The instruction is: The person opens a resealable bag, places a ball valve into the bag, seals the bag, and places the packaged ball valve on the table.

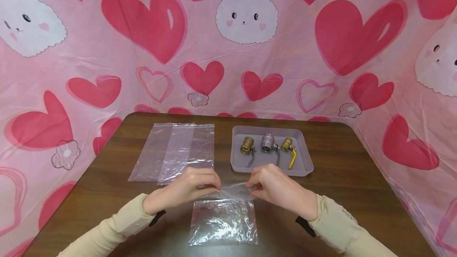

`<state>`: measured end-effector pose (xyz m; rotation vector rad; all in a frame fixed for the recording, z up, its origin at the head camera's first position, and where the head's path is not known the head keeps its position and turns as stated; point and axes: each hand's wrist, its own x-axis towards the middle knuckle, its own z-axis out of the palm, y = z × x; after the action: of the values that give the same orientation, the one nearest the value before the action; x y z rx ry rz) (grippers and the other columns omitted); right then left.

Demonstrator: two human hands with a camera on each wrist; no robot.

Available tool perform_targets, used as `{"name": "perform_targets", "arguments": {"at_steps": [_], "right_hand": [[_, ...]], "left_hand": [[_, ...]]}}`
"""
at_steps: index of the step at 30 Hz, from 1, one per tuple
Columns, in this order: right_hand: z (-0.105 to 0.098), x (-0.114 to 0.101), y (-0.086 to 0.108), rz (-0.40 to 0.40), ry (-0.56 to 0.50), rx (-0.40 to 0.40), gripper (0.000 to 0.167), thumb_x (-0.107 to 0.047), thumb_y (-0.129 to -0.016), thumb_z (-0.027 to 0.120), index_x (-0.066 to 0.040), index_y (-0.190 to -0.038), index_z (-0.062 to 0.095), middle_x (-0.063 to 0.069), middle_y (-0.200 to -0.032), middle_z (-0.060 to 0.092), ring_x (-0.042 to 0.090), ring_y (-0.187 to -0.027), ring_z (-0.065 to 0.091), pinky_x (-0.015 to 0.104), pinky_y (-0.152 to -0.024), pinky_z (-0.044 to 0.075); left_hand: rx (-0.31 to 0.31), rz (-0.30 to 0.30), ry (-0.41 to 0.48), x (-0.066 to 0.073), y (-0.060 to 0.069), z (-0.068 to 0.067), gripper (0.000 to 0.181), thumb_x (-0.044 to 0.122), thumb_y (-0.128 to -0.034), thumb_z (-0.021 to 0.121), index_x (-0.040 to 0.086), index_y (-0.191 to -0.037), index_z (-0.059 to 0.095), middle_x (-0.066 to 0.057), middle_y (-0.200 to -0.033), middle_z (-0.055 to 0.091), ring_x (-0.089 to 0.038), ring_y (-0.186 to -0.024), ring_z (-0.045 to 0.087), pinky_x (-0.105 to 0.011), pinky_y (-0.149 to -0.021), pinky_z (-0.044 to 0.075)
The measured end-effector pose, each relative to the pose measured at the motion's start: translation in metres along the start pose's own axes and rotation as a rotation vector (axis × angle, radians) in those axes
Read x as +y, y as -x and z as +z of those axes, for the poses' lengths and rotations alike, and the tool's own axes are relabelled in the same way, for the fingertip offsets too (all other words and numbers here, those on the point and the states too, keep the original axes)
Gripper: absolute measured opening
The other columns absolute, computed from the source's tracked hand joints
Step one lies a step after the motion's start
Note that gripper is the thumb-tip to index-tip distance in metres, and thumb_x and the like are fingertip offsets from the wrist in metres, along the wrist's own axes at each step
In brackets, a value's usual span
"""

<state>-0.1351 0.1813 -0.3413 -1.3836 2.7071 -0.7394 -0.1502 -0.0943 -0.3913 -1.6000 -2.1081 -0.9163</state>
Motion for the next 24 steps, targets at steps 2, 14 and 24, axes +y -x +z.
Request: {"name": "perform_targets", "arguments": {"at_steps": [2, 14, 24], "right_hand": [[-0.0007, -0.0001, -0.0001, 0.013, -0.006, -0.010, 0.019, -0.005, -0.075, 0.083, -0.009, -0.094, 0.080, -0.001, -0.085, 0.073, -0.003, -0.073, 0.063, 0.013, -0.058, 0.051], [-0.0007, -0.0034, -0.0016, 0.001, 0.017, -0.029, 0.020, -0.007, -0.076, 0.084, -0.010, -0.095, 0.080, -0.001, -0.087, 0.073, -0.001, -0.076, 0.064, 0.011, -0.060, 0.050], [-0.0001, -0.0009, -0.0001, 0.004, 0.028, -0.014, 0.022, -0.006, -0.075, 0.084, -0.010, -0.096, 0.080, -0.001, -0.087, 0.073, -0.001, -0.075, 0.065, 0.012, -0.060, 0.051]], "left_hand": [[-0.002, 0.009, -0.004, 0.0002, -0.0001, -0.0006, 0.004, 0.012, -0.0928, 0.068, 0.012, -0.091, 0.071, 0.004, -0.091, 0.070, -0.001, -0.082, 0.065, -0.004, -0.079, 0.048], [-0.067, 0.017, -0.074, 0.0001, 0.0014, -0.0022, 0.011, 0.007, -0.0900, 0.071, 0.010, -0.099, 0.075, 0.003, -0.092, 0.063, 0.002, -0.074, 0.059, 0.001, -0.071, 0.043], [-0.089, 0.012, -0.116, 0.0011, 0.0005, 0.0001, 0.003, 0.011, -0.0894, 0.072, 0.011, -0.092, 0.070, 0.003, -0.090, 0.063, 0.002, -0.069, 0.057, 0.002, -0.066, 0.040]]}}
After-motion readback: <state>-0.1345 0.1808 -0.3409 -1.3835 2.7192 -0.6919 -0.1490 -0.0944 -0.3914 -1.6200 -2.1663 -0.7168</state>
